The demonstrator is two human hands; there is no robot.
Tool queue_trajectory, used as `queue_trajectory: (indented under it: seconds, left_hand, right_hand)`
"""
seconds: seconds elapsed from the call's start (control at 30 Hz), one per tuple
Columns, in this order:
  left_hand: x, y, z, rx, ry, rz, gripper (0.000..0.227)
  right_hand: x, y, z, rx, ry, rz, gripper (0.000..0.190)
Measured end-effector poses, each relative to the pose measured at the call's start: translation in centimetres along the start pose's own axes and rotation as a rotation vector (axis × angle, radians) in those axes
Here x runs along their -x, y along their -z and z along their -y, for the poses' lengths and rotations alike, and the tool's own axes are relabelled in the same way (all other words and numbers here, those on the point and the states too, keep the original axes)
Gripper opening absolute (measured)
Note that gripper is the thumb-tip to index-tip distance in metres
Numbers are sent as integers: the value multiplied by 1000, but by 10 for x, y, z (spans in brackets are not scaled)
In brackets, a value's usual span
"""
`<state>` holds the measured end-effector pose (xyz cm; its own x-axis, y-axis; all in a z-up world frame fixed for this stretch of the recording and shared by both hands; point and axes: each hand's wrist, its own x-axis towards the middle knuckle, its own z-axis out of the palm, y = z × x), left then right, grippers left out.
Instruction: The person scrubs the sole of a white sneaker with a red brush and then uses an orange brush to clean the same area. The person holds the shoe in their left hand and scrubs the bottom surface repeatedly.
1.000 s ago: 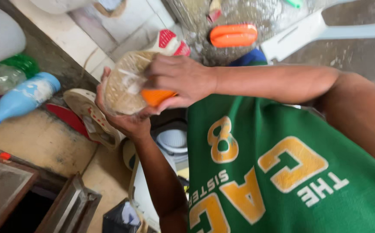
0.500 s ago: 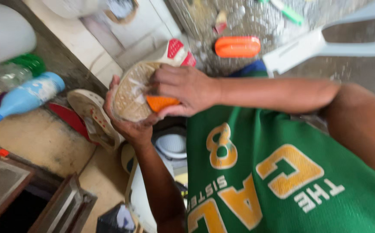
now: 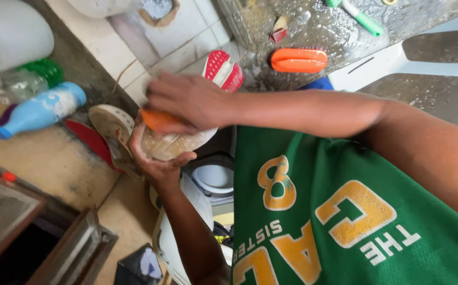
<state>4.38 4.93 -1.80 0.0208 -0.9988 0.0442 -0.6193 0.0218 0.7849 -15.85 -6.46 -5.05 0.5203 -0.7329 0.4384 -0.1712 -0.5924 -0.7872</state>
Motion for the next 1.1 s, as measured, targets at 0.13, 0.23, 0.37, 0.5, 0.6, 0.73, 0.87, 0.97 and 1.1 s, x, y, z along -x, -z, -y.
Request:
queue_trajectory:
  seconds: [0.13,0.23,0.37,0.5,0.6,0.73,0.87,0.97,1.1]
  left_hand:
    - [11,7,2,-201,54,5,123]
    - [7,1,-1,-107,-7,29,115]
    - [9,4,-11,-36,195,6,122]
    - [-5,8,-14,-78,-26,67,114]
    - [5,9,-19,-69,26,26,113]
    - [9,13,-9,-69,83,26,113]
    - [24,20,-4,-89,130,2,115]
    - [32,15,0,-25,120,-17,115]
    - [30,12,-6,86,180,-13,117]
  right_hand:
    - [-18,5,-8,-120,-110,-150,47]
    - [-2,17,5,-129,-21,64,54]
    - [-20,-1,-14,-39,-14,16,51]
    - [-19,13,-44,-168,-169,-162,44]
    - [22,10,-28,-298,-128,-41,48]
    - [84,5,-28,45,56,99,45]
    - [104,30,-49,57,-266,27,49]
    - [99,33,-35,-49,-319,-29,44]
    - [82,30,-1,-150,-181,28,46]
